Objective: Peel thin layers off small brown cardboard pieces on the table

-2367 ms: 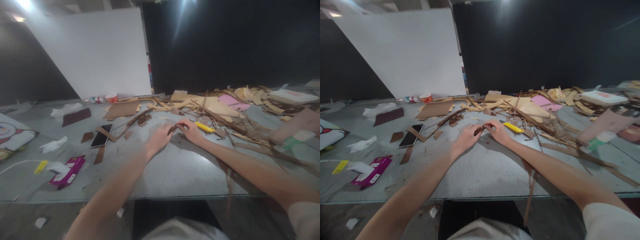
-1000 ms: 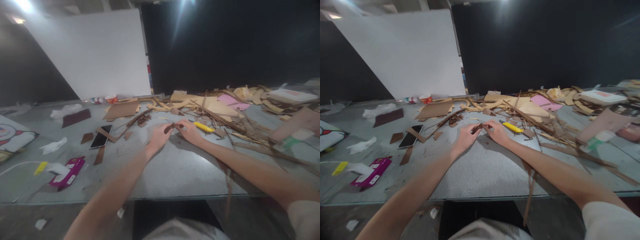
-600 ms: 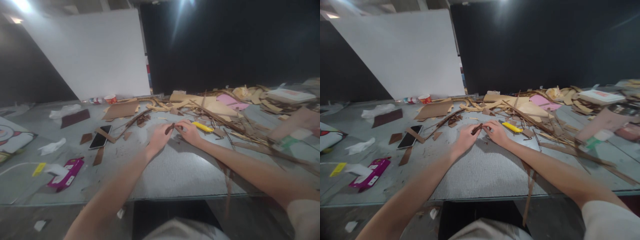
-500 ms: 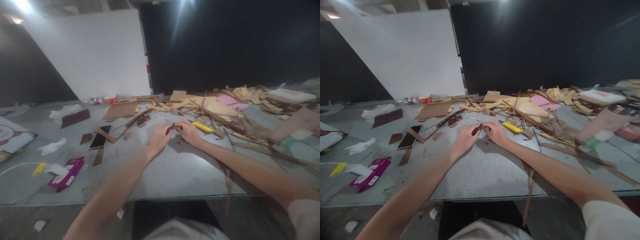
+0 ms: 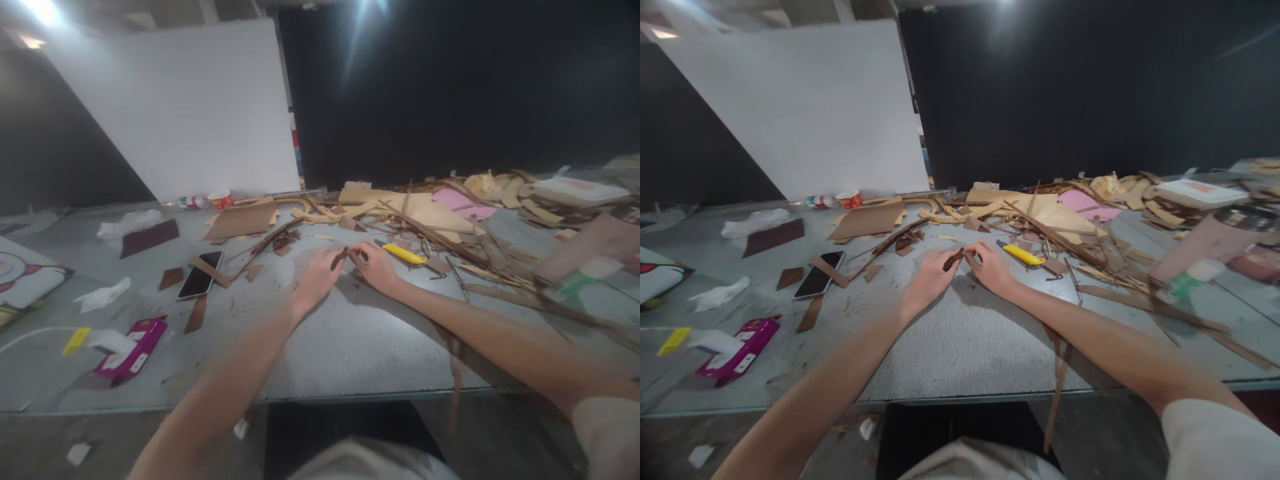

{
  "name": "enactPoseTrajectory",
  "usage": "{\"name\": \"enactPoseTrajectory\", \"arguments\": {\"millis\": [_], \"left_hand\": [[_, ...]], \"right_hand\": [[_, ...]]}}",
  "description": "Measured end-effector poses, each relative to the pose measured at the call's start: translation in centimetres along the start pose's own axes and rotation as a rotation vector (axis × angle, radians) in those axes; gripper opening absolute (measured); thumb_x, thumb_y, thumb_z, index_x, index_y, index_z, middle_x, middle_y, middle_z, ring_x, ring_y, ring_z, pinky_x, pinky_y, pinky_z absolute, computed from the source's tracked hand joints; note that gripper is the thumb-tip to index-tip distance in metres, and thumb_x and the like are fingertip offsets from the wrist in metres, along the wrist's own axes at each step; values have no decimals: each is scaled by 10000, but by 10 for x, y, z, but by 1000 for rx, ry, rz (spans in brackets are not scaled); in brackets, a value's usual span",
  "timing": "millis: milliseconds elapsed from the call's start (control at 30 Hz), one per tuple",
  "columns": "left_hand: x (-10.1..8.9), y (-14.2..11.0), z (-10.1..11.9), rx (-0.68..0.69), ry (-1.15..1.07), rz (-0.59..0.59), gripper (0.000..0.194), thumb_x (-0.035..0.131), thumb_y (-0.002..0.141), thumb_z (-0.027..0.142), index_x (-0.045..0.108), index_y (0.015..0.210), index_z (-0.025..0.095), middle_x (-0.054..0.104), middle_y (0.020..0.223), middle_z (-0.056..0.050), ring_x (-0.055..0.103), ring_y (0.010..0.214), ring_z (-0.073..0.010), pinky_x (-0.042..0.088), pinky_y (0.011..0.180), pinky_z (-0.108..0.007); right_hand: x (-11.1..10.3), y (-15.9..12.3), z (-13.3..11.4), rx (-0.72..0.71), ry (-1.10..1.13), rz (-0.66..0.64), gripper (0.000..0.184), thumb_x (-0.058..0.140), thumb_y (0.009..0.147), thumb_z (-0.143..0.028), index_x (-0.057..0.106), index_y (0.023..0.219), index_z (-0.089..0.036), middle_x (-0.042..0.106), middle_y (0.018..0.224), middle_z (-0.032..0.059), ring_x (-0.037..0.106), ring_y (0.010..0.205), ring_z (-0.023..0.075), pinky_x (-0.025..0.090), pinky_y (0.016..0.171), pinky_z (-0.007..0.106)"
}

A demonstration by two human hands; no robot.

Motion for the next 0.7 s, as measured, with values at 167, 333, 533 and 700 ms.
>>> {"name": "enactPoseTrajectory", "arguments": {"millis": [167,333,533,700], "left_hand": [[0,0,0,6,-20,8,242,608,1109,274,731,1298,188,790,1144,-108,742,1127,-257,602,993,-420],[-1,0,2,5,-47,0,246,592,1115,289,734,1294,196,796,1165,-107,744,1143,-256,606,1015,-439],[-3,0,4,-2,-46,18,270,563,1129,323,729,1320,229,791,1155,-90,746,1121,-249,608,1016,-446],[-3,0,4,-10,-39,11,268,574,1124,320,728,1319,219,787,1138,-89,741,1097,-250,609,996,-432]], "right_hand": [[-1,1,5,39,6,43,200,646,1059,-417,705,1018,-230,660,874,42,604,783,221,513,742,354],[-2,1,7,46,49,76,234,676,1041,-465,684,1037,-231,636,834,20,585,746,211,501,724,353],[-2,1,7,64,71,89,286,667,1042,-520,678,1039,-234,642,830,21,590,747,210,515,728,358],[-3,1,6,43,64,91,313,636,1057,-547,670,1011,-240,634,838,28,590,764,212,515,734,355]]}}
Point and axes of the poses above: each hand's wrist, its own y-axis towards the middle knuckle, its own x-axis out of the palm, z = x × y, the point moved 6 cm from there along y, towards the middle knuckle
